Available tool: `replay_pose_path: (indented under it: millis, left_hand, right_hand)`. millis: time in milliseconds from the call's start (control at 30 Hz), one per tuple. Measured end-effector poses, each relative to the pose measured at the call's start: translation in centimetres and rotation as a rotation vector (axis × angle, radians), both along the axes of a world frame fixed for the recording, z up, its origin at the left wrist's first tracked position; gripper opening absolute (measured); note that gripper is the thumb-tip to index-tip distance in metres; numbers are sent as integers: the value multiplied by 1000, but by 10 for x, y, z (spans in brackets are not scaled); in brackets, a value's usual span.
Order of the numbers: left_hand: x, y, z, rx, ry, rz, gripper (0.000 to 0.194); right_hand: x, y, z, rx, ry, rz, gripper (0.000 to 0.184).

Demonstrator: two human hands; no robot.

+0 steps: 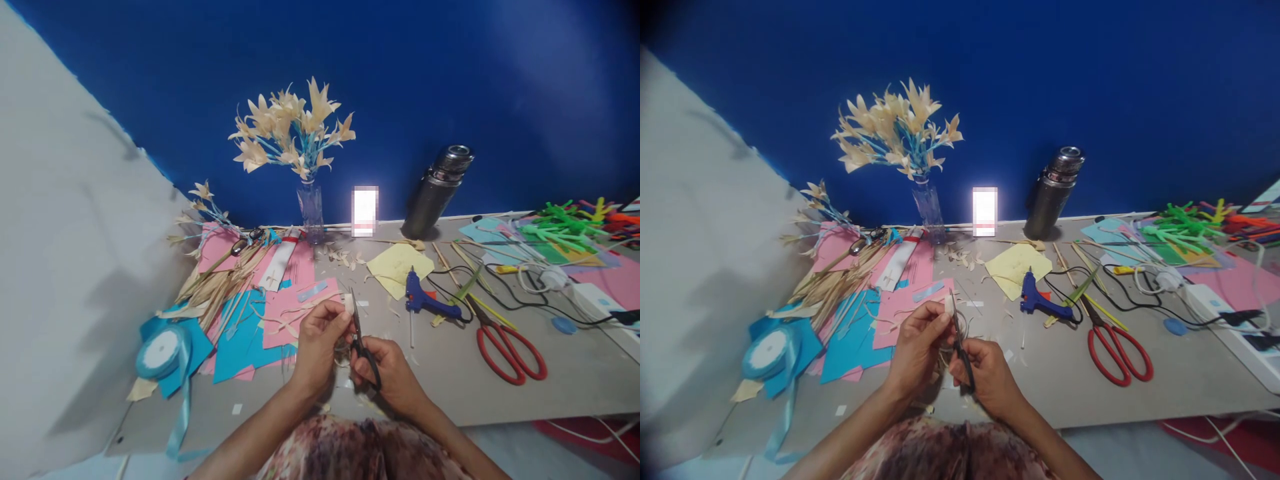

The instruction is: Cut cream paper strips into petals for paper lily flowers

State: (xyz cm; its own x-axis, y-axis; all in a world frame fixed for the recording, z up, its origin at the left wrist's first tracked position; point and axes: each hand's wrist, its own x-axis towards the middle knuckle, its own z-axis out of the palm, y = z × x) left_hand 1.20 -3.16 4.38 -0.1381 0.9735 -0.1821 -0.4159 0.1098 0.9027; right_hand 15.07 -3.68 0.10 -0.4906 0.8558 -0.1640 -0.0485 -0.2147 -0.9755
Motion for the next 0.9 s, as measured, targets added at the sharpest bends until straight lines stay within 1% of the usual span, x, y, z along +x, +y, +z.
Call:
replay_pose_path:
  millis: [233, 467, 667, 767, 900]
  left_hand:
    - [-1, -1, 2, -12, -30, -1, 20]
    - [-5, -1, 1, 0, -30, -5, 18]
    - [-6, -1, 4, -7, -52, 9, 18]
    - [-8, -1, 5, -25, -73, 12, 19]
    - [-9, -2, 6, -60, -102, -2, 20]
  right_hand:
    - [-1, -1, -4, -32, 46, 1, 46]
    - [-1, -2, -4, -38, 14, 3, 46]
    - [2, -4, -3, -55, -39, 28, 46]
    - [5, -5, -3, -70, -25, 49, 52]
    - [9, -5, 1, -1, 44, 88, 63]
